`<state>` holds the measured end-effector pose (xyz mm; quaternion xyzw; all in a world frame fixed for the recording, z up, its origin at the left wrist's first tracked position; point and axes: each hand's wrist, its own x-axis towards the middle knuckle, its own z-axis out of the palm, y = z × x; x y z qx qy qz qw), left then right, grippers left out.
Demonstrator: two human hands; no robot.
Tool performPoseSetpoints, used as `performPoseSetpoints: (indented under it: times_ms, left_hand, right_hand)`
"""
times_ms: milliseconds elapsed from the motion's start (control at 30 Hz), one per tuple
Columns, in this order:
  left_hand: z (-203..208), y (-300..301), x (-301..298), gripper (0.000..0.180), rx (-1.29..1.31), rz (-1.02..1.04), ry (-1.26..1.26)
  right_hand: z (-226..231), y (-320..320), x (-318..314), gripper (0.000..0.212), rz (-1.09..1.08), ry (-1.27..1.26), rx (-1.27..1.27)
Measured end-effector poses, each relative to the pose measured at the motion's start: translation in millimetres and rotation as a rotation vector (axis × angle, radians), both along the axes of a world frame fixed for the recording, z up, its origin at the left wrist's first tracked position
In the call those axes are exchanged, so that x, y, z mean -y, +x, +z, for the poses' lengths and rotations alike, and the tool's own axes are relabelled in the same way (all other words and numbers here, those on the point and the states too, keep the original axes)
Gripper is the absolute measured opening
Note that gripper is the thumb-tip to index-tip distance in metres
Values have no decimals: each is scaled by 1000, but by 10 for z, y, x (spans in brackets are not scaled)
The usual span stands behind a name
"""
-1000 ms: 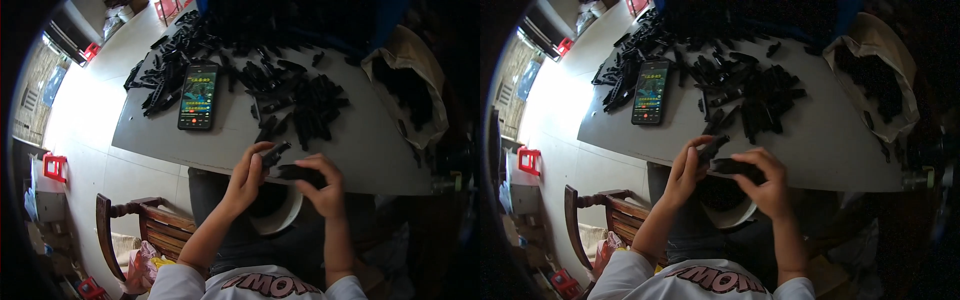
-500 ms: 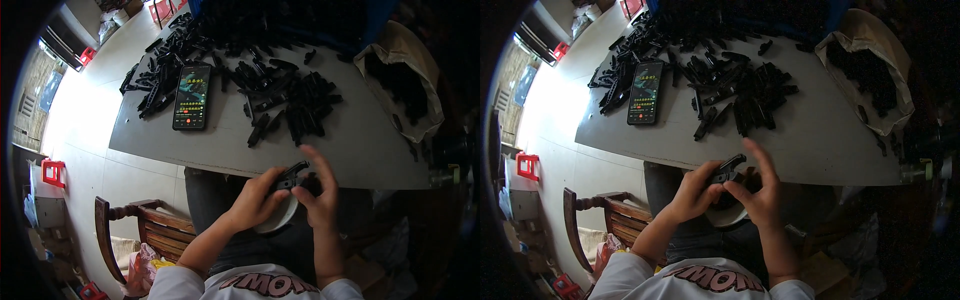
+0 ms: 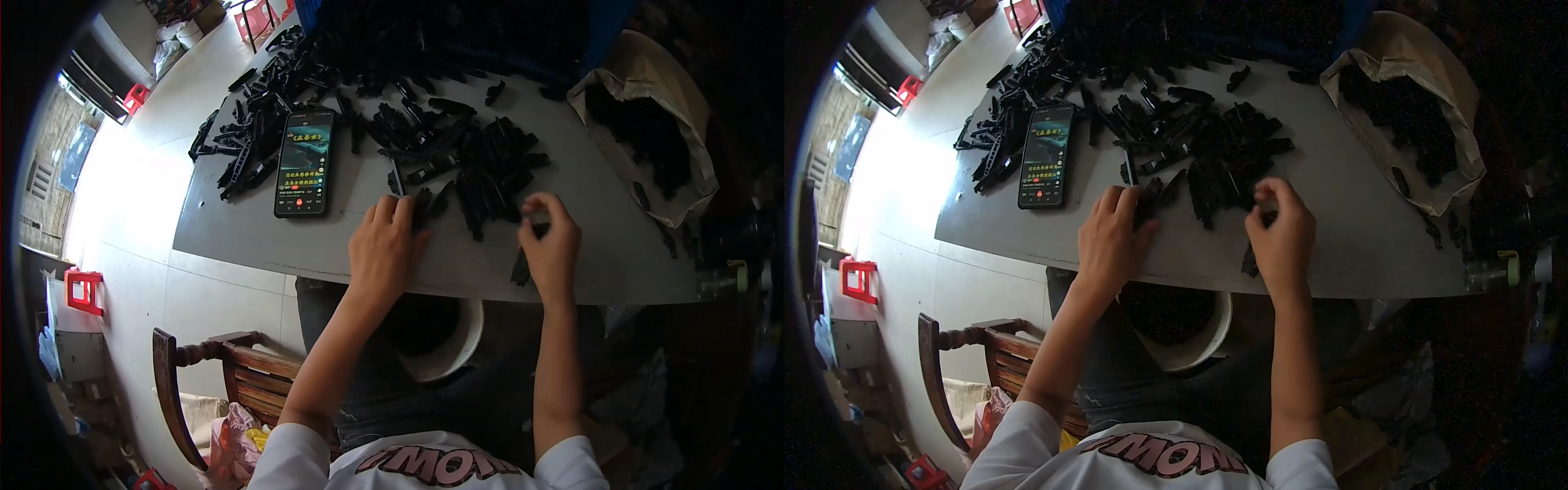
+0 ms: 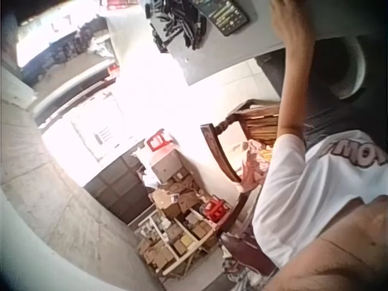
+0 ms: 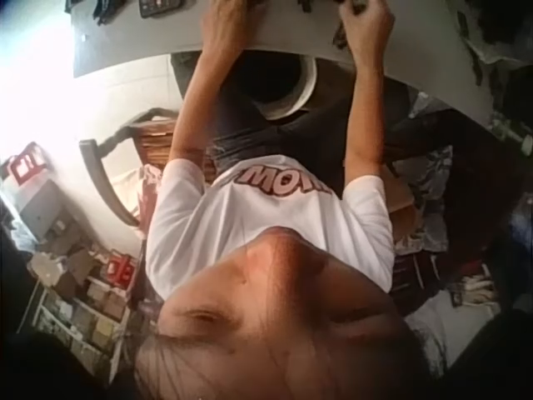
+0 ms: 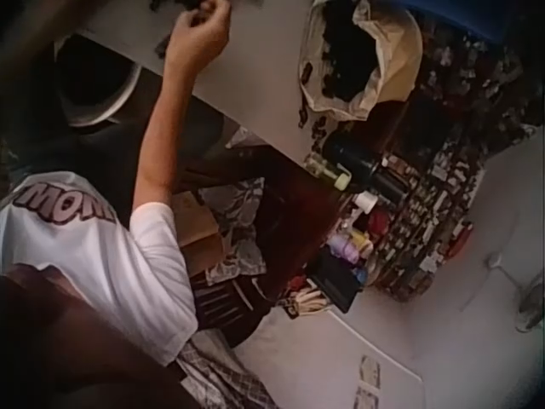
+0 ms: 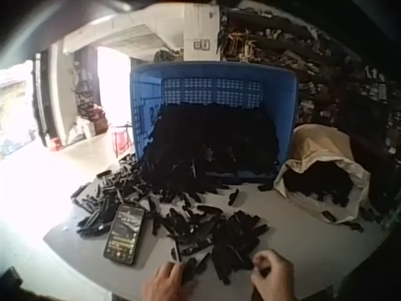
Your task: Sorting and inspecting black plastic components on a workbench.
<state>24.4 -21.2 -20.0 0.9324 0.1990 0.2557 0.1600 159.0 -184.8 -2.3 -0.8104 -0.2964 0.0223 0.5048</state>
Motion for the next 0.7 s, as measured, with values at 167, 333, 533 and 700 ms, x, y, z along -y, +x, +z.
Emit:
performPoseSetpoints:
  times_ms: [167, 333, 533, 700]
  left_hand:
    - [22, 23, -22, 33, -119, 68, -43]
    - [-10, -81, -92, 35, -66, 89, -169]
    - [31, -342, -163, 42, 166, 37, -519]
    - [229, -370, 313, 51, 75, -328, -627]
  right_hand:
    - [21, 27, -145, 26, -136, -612, 393]
    - [-113, 178, 9, 27, -156, -531, 339]
    - [147, -37, 239, 20, -131, 148, -278]
    - [355, -398, 197, 17, 506, 86, -498]
